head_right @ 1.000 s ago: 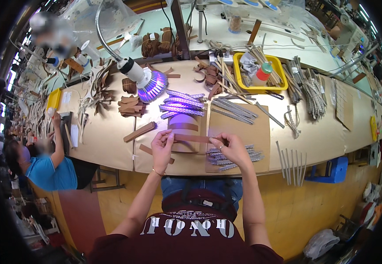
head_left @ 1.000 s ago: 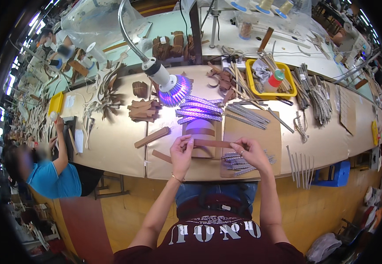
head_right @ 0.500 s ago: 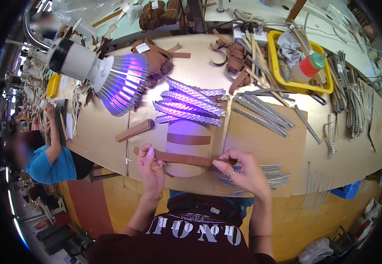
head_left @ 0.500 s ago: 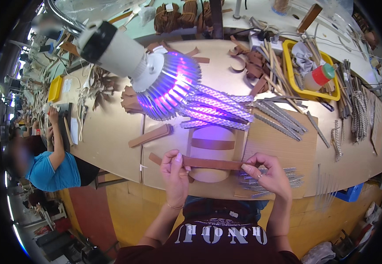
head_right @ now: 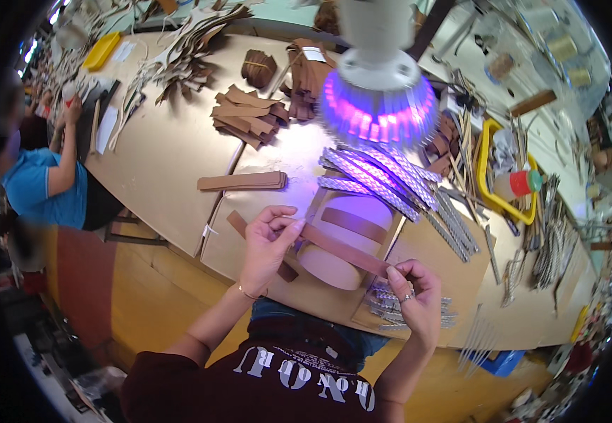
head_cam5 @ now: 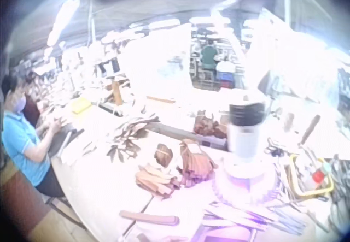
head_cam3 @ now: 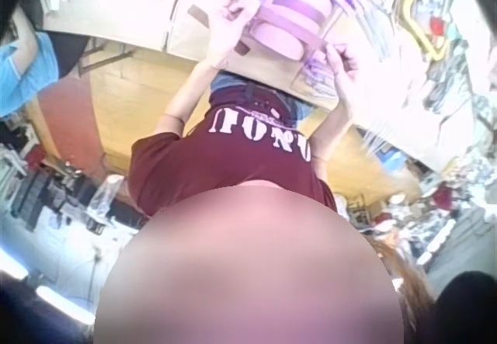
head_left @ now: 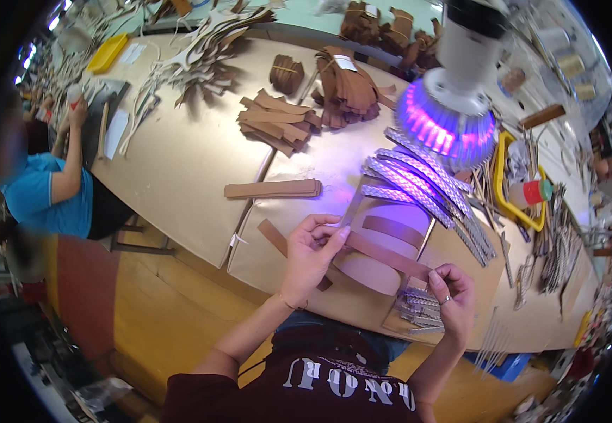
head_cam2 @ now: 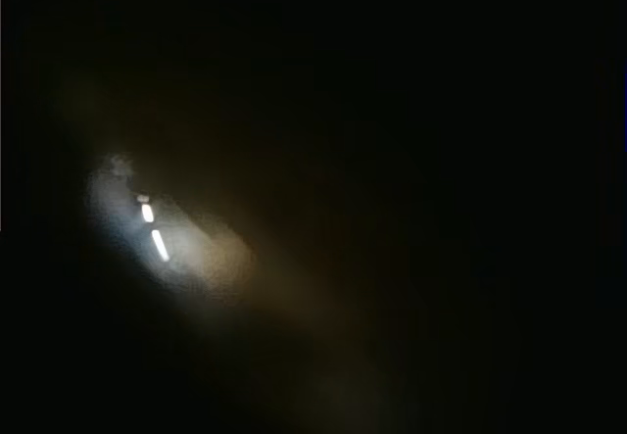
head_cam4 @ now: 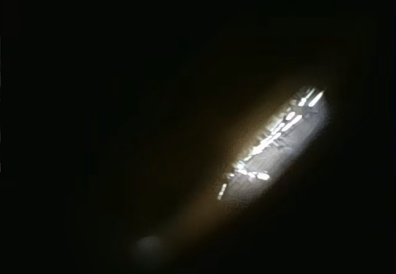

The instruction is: The person repeatedly picks up braided strips and wraps them around a cylindrical cardboard form under a UV lamp. They also handle flat brown strips, placing them on the form between braided layers. The process continues with multiple braids being added in sequence.

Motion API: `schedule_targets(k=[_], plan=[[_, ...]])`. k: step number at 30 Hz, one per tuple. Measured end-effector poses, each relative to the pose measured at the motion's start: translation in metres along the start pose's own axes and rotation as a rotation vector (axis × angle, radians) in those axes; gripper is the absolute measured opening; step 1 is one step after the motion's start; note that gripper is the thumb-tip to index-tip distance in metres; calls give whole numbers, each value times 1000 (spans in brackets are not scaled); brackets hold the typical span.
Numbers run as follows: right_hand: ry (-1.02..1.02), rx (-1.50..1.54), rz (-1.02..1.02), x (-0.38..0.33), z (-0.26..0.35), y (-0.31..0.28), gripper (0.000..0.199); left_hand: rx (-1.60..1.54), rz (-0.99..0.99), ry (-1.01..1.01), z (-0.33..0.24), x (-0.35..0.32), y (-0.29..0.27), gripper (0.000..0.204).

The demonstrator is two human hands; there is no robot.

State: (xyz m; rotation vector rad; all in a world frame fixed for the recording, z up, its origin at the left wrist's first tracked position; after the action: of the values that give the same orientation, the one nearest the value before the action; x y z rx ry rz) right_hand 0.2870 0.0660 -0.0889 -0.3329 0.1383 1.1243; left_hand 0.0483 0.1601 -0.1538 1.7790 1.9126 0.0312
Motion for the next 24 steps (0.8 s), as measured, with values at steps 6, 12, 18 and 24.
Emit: schedule_targets(k=[6,12,18,24], plan=[[-11,-83,-79,-1,0,3,16,-57,35,-19,17,5,3,23],[4,-57,-123,-8,-9,6,21,-70,3,5,19,-4,2,21],[-44,67,-140,-4,-12,2,19,-130,-3,-65,21,-8,2,19],[91,72,-70,1,-37,16,15,-15,-86,23,17,-11,2,17]])
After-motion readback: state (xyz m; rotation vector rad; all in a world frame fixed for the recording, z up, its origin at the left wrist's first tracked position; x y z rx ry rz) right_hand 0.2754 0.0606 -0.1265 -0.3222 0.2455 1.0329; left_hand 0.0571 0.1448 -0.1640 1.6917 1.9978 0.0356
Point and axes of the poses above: each hand's wrist, its own x-axis towards the middle knuckle, its own y-axis out of the palm, z = x × y, the point moved 6 cm from there along x, towards the middle knuckle, and after that the axes turned 10 degrees about -z, right-handed, at the moved point
